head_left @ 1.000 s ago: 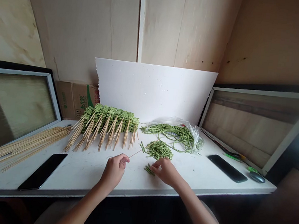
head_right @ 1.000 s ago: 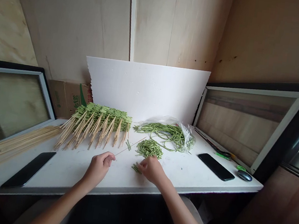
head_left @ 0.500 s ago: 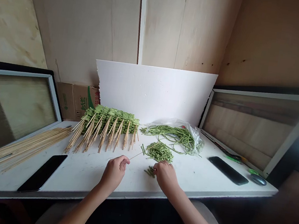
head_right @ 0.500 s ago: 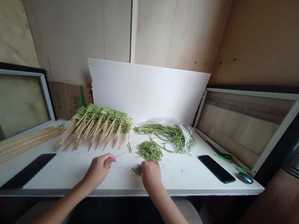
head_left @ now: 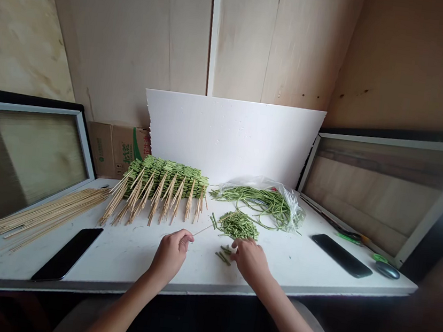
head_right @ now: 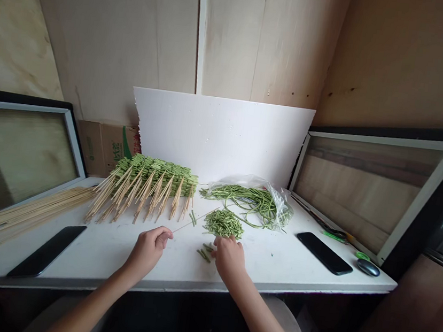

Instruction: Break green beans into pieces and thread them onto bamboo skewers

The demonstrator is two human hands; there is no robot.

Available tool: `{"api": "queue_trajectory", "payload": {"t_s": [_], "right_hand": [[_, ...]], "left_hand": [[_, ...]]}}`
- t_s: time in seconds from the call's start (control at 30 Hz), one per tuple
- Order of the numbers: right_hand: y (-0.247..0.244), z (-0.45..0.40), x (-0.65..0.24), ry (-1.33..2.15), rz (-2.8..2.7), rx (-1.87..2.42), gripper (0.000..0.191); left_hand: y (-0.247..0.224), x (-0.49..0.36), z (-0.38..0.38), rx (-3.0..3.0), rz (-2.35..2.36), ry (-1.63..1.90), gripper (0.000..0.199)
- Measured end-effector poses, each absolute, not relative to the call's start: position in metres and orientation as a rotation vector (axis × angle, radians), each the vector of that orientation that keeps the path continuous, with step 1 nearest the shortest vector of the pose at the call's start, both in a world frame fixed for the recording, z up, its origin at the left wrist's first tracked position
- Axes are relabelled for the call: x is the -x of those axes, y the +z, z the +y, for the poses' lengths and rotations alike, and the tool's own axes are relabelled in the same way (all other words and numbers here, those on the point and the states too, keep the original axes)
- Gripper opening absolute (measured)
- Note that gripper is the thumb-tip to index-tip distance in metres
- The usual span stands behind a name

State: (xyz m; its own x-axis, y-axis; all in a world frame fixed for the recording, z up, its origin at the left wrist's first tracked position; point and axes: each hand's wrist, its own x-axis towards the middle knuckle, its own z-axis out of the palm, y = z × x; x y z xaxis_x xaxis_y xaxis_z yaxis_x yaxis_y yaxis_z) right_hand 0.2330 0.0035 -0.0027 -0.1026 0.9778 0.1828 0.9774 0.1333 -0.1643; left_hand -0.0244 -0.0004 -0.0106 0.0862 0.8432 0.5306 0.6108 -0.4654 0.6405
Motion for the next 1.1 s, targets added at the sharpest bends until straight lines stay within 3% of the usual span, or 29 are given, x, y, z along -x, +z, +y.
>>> {"api": "queue_trajectory", "payload": {"t_s": [0.23,0.37,0.7,1.1], "right_hand": [[-0.001,0.003,-0.236,0.067,-2.133,1.824,0.014],[0.007,0.005,-0.249,0.415,-1.964,1.604,0.007],[0.042,0.012,-0.277,1.040,-1.464,1.032,0.040],[0.039,0.016,-0.272,1.238,-1.071,0.754,0.040]], "left_hand": [[-0.009,0.025,-0.001,-2.104,1.456,1.298,0.032],[-0.005,0.026,-0.003,-2.097,1.448,1.303,0.032],[-0.004,0.026,-0.003,-2.106,1.402,1.345,0.035],[-0.002,0.017,-0.012,-2.113,1.349,1.245,0.035]]}}
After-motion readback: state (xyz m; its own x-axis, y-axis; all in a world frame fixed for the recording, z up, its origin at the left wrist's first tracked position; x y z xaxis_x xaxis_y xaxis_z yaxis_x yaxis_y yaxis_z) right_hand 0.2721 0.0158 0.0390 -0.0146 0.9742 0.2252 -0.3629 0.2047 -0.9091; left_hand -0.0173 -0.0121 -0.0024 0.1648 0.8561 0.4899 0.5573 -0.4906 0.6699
